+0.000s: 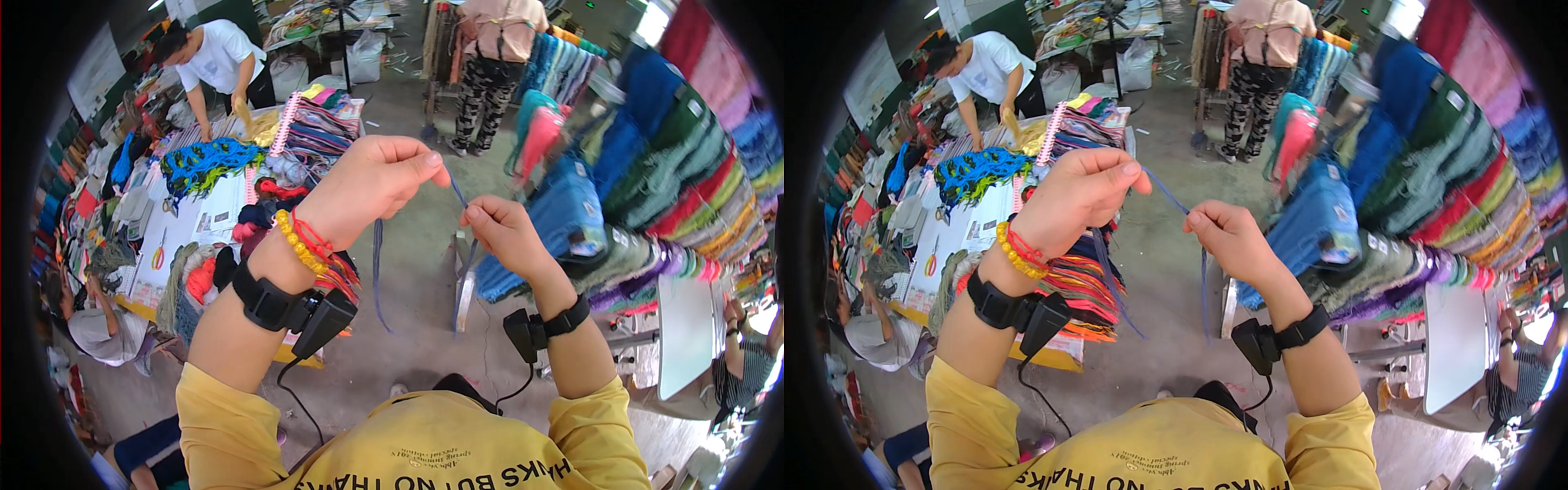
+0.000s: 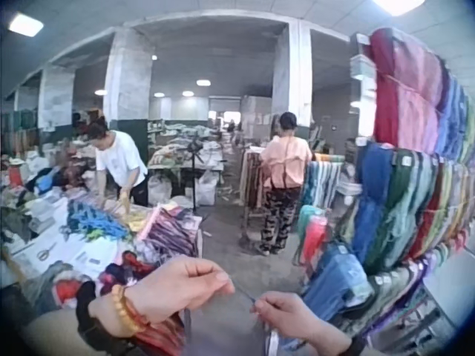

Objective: The person compares a list to a pink thread organizer, pulls strands of thread from various bundles on a rack, and threads them through the holes of the organizer.

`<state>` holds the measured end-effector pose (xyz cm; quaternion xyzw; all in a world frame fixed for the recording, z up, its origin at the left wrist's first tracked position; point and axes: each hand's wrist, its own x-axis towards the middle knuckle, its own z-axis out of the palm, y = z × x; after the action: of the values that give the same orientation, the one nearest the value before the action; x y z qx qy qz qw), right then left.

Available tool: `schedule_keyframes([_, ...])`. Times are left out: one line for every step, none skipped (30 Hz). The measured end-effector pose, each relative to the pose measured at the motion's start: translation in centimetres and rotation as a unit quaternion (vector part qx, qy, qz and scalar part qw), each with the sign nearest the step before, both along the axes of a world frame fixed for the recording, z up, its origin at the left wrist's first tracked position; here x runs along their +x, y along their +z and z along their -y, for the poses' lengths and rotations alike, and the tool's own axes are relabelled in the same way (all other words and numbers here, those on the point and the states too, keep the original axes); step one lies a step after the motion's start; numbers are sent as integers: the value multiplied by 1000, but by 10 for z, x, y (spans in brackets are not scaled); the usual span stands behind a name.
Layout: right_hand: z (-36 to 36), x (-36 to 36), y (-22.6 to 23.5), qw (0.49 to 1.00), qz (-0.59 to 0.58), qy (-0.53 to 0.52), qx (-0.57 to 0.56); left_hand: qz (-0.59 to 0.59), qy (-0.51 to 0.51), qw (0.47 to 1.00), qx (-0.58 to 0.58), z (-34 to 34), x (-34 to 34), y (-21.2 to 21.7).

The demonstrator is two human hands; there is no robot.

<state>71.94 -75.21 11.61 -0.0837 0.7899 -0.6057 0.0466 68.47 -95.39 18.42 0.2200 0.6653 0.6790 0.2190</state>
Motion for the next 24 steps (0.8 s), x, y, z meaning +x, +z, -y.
schedule_keyframes([7,-18,-2,1000,2,8,1,2,8,1000,1,7,-14,-4])
schedule_keyframes([12,-38,-5,1000,-3,1,0,10,17,1000,19,11,-28,-7])
schedule_keyframes([16,-57,-9,1000,-8,-7,-2,17,27,999,38,14,-42,-11])
schedule_keyframes([19,-75,-12,1000,-7,1,-1,18,34,999,38,17,-57,-15])
schedule_keyframes([22,-95,-14,1000,-13,-9,-19,12,48,998,34,19,-72,-17])
schedule_keyframes([24,-115,-17,999,-19,-19,-38,7,62,998,29,20,-87,-20])
schedule_keyframes([26,-135,-20,999,-20,-11,-40,5,70,997,28,19,-103,-22])
schedule_keyframes([26,-155,-22,999,-15,-8,-50,1,80,997,20,18,-120,-23])
schedule_keyframes([26,-174,-25,998,-9,-7,-60,-3,90,996,12,17,-139,-25])
schedule_keyframes([24,-192,-29,998,-11,-1,-63,-9,84,996,13,16,-160,-29])
schedule_keyframes([25,-210,-31,998,6,2,-61,-14,86,996,7,17,-180,-29])
schedule_keyframes([25,-231,-30,998,24,3,-59,-19,89,996,-13,17,-198,-30])
schedule_keyframes([26,-255,-26,998,19,1,-64,-25,90,995,-32,16,-219,-30])
schedule_keyframes([25,-274,-23,997,8,9,-79,-41,87,995,-41,14,-240,-30])
schedule_keyframes([23,-293,-20,996,-4,15,-93,-37,84,995,-41,11,-259,-30])
schedule_keyframes([19,-308,-14,996,-6,28,-89,-45,81,995,-36,7,-276,-29])
schedule_keyframes([15,-322,-8,996,-6,26,-87,-57,80,995,-30,2,-294,-28])
schedule_keyframes([12,-335,-3,995,-34,-1,-94,-47,67,996,-20,-5,-312,-30])
schedule_keyframes([6,-348,1,993,-63,-28,-100,-47,62,997,-16,-13,-328,-32])
schedule_keyframes([1,-363,2,992,-68,-36,-98,-48,31,998,-40,-19,-345,-34])
schedule_keyframes([-5,-377,2,990,-70,-6,-126,-50,-1,997,-64,-25,-362,-36])
schedule_keyframes([-10,-392,4,985,-72,23,-154,-66,-25,995,-73,-32,-380,-40])
schedule_keyframes([-8,-410,4,985,-75,19,-153,-68,-29,995,-72,-32,-400,-41])
schedule_keyframes([-12,-421,8,983,-29,54,-172,-87,-57,990,-95,-41,-420,-42])
